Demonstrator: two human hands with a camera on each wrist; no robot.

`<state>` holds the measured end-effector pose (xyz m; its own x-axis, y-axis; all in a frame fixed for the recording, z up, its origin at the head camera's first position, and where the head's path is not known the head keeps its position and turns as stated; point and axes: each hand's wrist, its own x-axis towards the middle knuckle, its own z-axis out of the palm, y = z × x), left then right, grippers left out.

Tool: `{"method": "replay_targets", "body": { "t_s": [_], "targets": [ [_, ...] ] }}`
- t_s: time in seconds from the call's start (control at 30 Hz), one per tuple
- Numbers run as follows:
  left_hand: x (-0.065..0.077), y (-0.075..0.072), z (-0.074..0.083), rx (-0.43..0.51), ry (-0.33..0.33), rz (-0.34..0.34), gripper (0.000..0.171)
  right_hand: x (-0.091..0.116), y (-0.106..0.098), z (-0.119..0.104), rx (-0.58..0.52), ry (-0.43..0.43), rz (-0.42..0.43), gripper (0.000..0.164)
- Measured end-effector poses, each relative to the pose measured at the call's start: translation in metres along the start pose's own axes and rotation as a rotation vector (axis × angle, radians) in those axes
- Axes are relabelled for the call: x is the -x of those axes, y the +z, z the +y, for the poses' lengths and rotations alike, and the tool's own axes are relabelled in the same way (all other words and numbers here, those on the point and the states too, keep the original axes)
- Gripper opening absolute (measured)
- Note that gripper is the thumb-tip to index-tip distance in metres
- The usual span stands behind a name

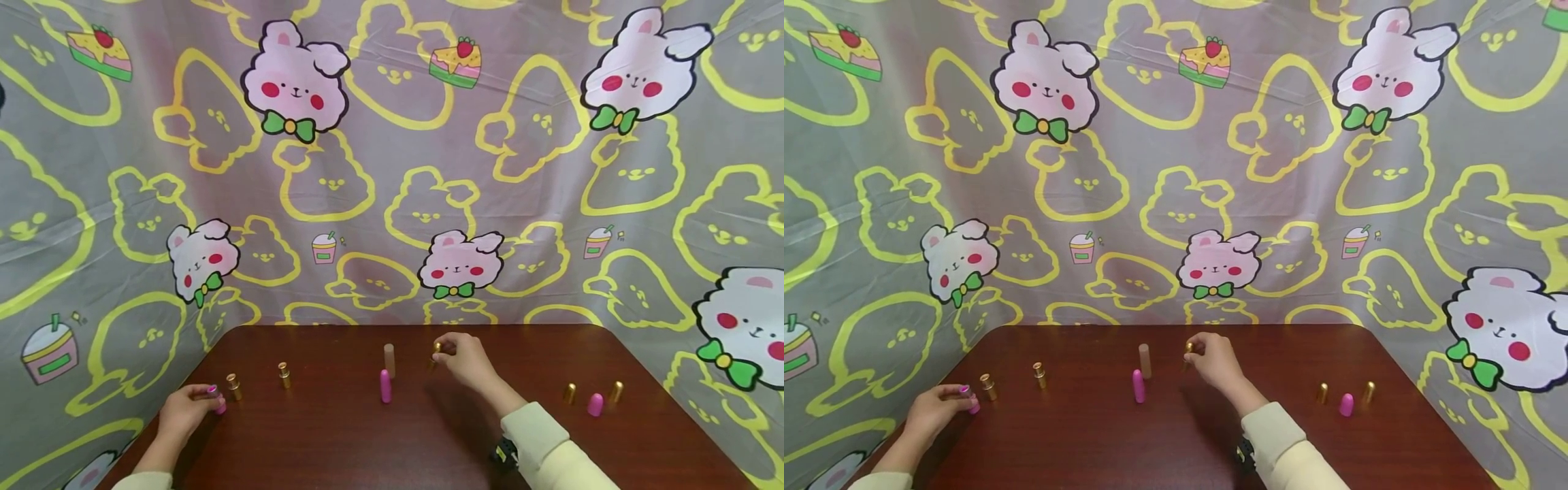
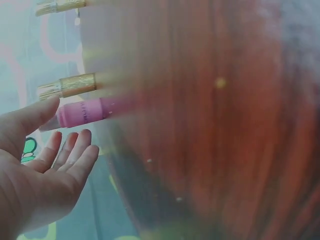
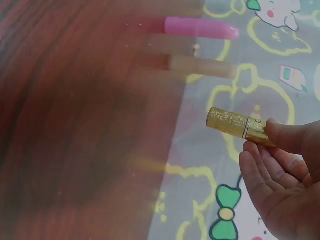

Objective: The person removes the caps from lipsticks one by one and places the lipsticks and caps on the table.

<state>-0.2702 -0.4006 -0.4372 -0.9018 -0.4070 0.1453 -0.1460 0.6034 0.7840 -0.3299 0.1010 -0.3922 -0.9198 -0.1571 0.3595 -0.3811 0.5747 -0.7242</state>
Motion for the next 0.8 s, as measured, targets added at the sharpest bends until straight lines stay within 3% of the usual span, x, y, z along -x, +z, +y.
{"method": "replay_targets", "body": {
  "t_s": [0.17,0.43,0.6,0.8],
  "targets": [
    [0.002,-0.005,0.005,-0.076,0.014,0.038,0.058,0.001,-0.017,-0.002,-0.013,0.012,0.041,0.012],
    [0.008,-0.007,0.031,-0.067,0.03,0.239,0.051,0.006,-0.04,-0.009,-0.114,0.04,0.084,0.017],
    [0.014,-0.004,0.054,-0.025,0.079,0.268,0.051,0.01,-0.051,-0.016,-0.25,0.079,0.097,0.023],
    [0.022,0.011,0.085,0.092,0.159,0.246,0.049,0.014,-0.056,-0.024,-0.432,0.122,0.12,0.03]
  ]
}}
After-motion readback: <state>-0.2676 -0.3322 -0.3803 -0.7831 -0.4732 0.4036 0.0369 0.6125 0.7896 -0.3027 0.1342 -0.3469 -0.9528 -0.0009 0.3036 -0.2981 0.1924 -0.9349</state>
